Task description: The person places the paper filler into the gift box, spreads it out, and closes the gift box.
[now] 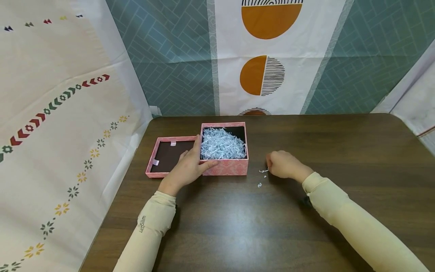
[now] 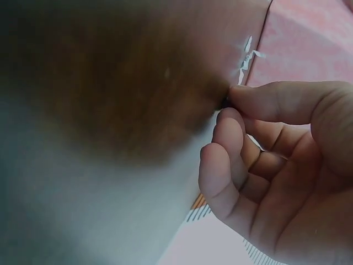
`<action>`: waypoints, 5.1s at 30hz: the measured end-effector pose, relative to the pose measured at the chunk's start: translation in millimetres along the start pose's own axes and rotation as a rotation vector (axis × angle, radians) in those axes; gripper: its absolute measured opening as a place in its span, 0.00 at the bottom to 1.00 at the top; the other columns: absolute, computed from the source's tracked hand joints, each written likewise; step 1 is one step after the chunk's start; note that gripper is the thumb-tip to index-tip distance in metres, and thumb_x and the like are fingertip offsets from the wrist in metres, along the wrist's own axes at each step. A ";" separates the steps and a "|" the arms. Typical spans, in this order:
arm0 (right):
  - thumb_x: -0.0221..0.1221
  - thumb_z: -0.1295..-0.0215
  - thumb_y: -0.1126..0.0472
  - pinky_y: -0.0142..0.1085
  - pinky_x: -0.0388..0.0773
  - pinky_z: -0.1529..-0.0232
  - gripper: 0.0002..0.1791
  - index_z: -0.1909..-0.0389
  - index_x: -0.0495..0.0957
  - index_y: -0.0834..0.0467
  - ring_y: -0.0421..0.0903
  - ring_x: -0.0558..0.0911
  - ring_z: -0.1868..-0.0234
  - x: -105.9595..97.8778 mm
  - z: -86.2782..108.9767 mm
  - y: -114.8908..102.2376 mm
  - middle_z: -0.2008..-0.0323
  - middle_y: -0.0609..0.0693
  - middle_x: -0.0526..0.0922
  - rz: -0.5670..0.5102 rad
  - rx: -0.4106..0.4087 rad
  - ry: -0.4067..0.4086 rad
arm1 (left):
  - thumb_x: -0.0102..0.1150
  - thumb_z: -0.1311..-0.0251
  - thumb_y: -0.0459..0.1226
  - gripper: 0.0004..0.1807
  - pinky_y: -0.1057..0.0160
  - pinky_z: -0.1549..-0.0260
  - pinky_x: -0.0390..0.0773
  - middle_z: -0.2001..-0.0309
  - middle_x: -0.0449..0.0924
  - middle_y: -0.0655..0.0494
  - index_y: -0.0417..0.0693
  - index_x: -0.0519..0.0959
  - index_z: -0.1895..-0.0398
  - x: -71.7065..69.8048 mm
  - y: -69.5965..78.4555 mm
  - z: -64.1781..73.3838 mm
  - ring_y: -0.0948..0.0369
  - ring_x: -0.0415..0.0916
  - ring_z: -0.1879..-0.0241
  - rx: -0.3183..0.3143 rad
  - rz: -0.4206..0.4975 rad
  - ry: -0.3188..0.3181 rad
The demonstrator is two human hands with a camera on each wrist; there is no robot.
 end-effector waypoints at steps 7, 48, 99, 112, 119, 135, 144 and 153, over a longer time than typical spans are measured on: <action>0.57 0.47 0.74 0.38 0.69 0.75 0.12 0.80 0.72 0.54 0.46 0.70 0.78 4.2 14.6 -14.7 0.81 0.47 0.71 0.020 -0.015 -0.007 | 0.54 0.38 0.68 0.63 0.40 0.27 0.39 0.19 0.39 0.47 0.50 0.27 0.19 -1.3 0.2 0.5 0.47 0.46 0.23 -0.007 0.003 0.002; 0.65 0.39 0.68 0.37 0.69 0.74 0.09 0.74 0.77 0.55 0.41 0.69 0.77 15.1 38.1 -30.9 0.80 0.42 0.73 -0.099 -0.071 0.002 | 0.53 0.39 0.69 0.63 0.40 0.28 0.40 0.19 0.39 0.46 0.49 0.27 0.19 0.7 0.8 1.2 0.46 0.46 0.23 -0.007 0.005 -0.007; 0.45 0.53 0.83 0.36 0.63 0.73 0.19 0.77 0.66 0.53 0.40 0.64 0.77 -6.8 1.0 -33.7 0.81 0.42 0.61 -0.026 -0.297 -0.031 | 0.54 0.38 0.68 0.64 0.42 0.27 0.41 0.20 0.43 0.44 0.46 0.28 0.19 2.5 -3.5 -0.5 0.47 0.48 0.23 -0.019 -0.016 -0.009; 0.58 0.28 0.69 0.44 0.72 0.63 0.05 0.65 0.78 0.59 0.50 0.74 0.70 -101.0 -57.2 -81.1 0.72 0.51 0.78 -0.145 -0.210 0.280 | 0.54 0.38 0.67 0.63 0.43 0.27 0.41 0.21 0.46 0.44 0.45 0.29 0.19 3.5 -6.3 -0.2 0.49 0.49 0.23 -0.023 -0.021 -0.011; 0.53 0.28 0.72 0.50 0.77 0.46 0.13 0.50 0.83 0.66 0.56 0.80 0.56 -100.3 -77.1 -79.3 0.55 0.60 0.84 -0.154 -0.107 0.235 | 0.56 0.37 0.66 0.63 0.41 0.27 0.42 0.21 0.49 0.42 0.43 0.30 0.19 1.8 -2.7 -0.4 0.48 0.51 0.24 -0.015 -0.036 -0.003; 0.60 0.28 0.64 0.44 0.75 0.64 0.04 0.59 0.83 0.60 0.50 0.77 0.68 -96.8 -52.3 -68.2 0.69 0.51 0.82 -0.225 -0.124 0.232 | 0.53 0.38 0.69 0.64 0.42 0.27 0.41 0.20 0.43 0.43 0.44 0.28 0.19 -2.2 -2.1 1.5 0.47 0.49 0.23 -0.006 -0.007 -0.003; 0.61 0.30 0.66 0.40 0.70 0.72 0.04 0.66 0.83 0.59 0.45 0.71 0.75 -42.2 4.3 -47.3 0.77 0.46 0.76 -0.282 -0.062 0.189 | 0.55 0.38 0.67 0.64 0.42 0.27 0.42 0.21 0.45 0.42 0.44 0.28 0.19 -3.3 0.1 0.0 0.48 0.49 0.23 -0.005 -0.025 0.001; 0.64 0.35 0.69 0.38 0.74 0.74 0.02 0.66 0.82 0.59 0.42 0.75 0.77 16.0 30.6 -19.9 0.75 0.45 0.78 -0.405 0.021 0.075 | 0.55 0.38 0.68 0.64 0.42 0.27 0.41 0.20 0.44 0.43 0.46 0.27 0.19 0.1 -0.7 -1.2 0.48 0.48 0.23 -0.016 -0.014 -0.014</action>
Point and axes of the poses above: each hand's wrist, its own z-axis away from the middle knuckle, its own x-axis out of the palm, y = z × x, the point moved 8 cm from there along -z, towards the middle knuckle
